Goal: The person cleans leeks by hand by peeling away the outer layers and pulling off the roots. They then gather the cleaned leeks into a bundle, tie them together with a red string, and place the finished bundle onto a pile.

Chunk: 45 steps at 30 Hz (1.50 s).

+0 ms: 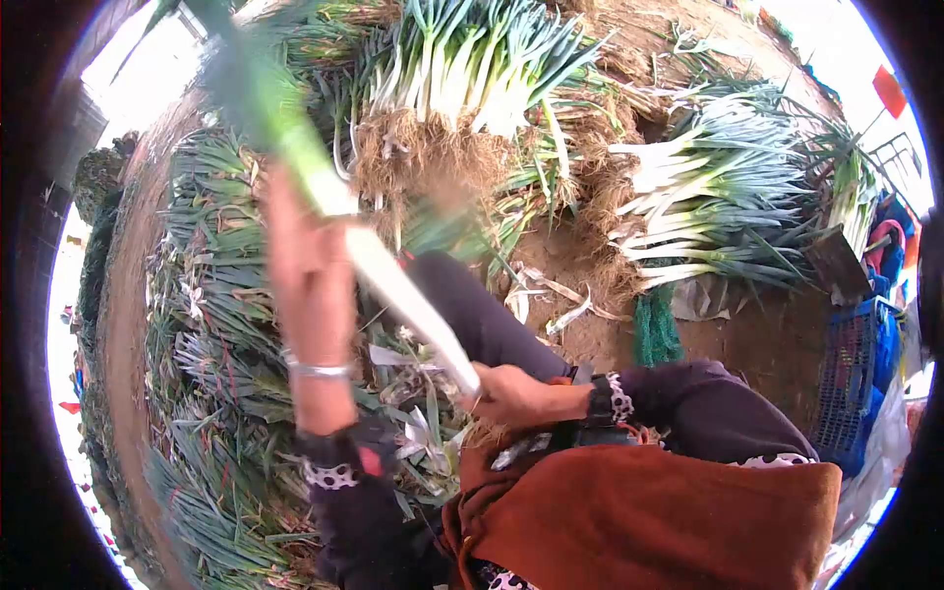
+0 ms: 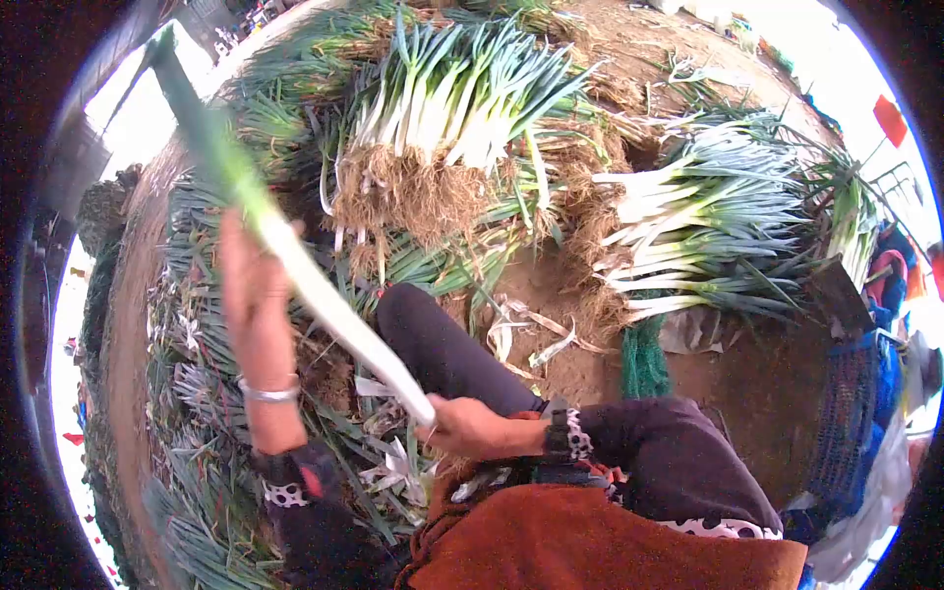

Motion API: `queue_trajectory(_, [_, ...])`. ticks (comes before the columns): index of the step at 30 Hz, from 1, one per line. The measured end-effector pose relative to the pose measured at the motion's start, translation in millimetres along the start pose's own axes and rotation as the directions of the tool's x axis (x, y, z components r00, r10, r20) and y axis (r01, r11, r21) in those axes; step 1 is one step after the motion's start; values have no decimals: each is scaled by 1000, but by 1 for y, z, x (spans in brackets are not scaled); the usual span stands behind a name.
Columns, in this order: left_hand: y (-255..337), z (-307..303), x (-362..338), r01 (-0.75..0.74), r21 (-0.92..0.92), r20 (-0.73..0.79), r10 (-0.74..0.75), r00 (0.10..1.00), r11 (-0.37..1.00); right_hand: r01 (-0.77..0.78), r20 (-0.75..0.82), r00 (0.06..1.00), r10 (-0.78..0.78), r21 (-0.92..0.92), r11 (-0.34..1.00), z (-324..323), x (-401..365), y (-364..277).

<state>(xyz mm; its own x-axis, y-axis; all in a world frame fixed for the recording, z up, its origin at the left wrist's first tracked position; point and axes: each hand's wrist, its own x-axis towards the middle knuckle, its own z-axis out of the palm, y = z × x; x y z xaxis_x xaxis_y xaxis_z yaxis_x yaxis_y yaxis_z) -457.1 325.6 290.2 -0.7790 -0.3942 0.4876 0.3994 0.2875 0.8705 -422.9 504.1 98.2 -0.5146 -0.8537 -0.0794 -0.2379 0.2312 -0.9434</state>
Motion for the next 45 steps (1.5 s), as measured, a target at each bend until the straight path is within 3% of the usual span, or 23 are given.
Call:
queue_trajectory(2, [14,53,-3,35,-217,334,40,942,975,90,-279,958,-62,88,992,-21,-7,12])
queue_trajectory(3, [-3,60,1,-217,-5,478,193,857,976,118,-393,918,-60,126,985,-38,-5,17])
queue_trajectory(5, [-5,75,-7,-71,-115,513,120,850,991,-52,-610,786,96,90,995,-86,5,33])
queue_trajectory(7, [-20,57,-12,106,-104,503,-40,864,989,270,-662,699,270,594,758,-156,19,64])
queue_trajectory(8, [-30,38,-17,157,-43,437,-122,891,987,137,-679,684,265,476,869,-202,19,95])
queue_trajectory(9, [-43,14,-23,215,19,351,-208,913,976,453,-598,778,192,746,489,-244,20,151])
queue_trajectory(10, [-59,-14,-31,284,32,255,-282,925,958,488,-748,648,-142,265,831,-279,15,202])
queue_trajectory(11, [-72,-45,-47,356,46,130,-359,924,933,366,-785,420,-455,-312,877,-315,10,260])
queue_trajectory(13, [-91,-108,-83,488,-53,-106,-491,865,871,-42,-742,660,116,119,992,-369,6,253])
queue_trajectory(16, [-124,-212,-160,609,-186,-486,-611,625,771,-437,-465,665,585,394,809,-387,76,238])
queue_trajectory(20, [-167,-325,-299,517,-387,-831,-531,163,763,-301,-280,902,329,140,943,-273,183,153])
queue_trajectory(25, [-254,-386,-463,671,-440,-833,-551,-57,597,-97,202,976,79,81,992,-27,230,-65])
queue_trajectory(26, [-247,-358,-447,650,-444,-838,-542,-58,617,-81,294,954,57,70,994,12,237,-79])
queue_trajectory(27, [-290,-367,-485,864,-207,-868,-494,54,459,-63,384,923,36,60,996,50,244,-87])
queue_trajectory(28, [-344,-373,-529,849,179,-843,-367,393,498,-72,449,892,43,48,996,86,247,-96])
queue_trajectory(29, [-327,-349,-493,733,-374,-835,-550,-1,568,-84,510,858,55,34,996,118,248,-99])
queue_trajectory(30, [-345,-345,-501,894,-40,-896,-412,166,446,-121,535,843,46,106,987,149,249,-93])
queue_trajectory(31, [-345,-340,-490,893,-62,-896,-420,147,446,-162,559,829,36,177,971,176,249,-80])
queue_trajectory(33, [-322,-331,-453,989,128,-823,-550,144,67,-222,657,741,135,51,974,210,252,-55])
queue_trajectory(37, [-366,-296,-457,997,-46,-790,-614,-1,57,-548,636,654,411,24,836,258,264,-10])
queue_trajectory(39, [-363,-274,-439,995,69,-716,-698,3,-67,-561,606,676,419,55,826,282,276,22])
queue_trajectory(42, [-363,-248,-423,989,70,-546,-825,148,131,-550,506,719,477,-7,835,312,288,70])
queue_trajectory(45, [-293,-221,-368,975,6,-677,-717,166,220,-503,409,754,514,-145,852,331,311,146])
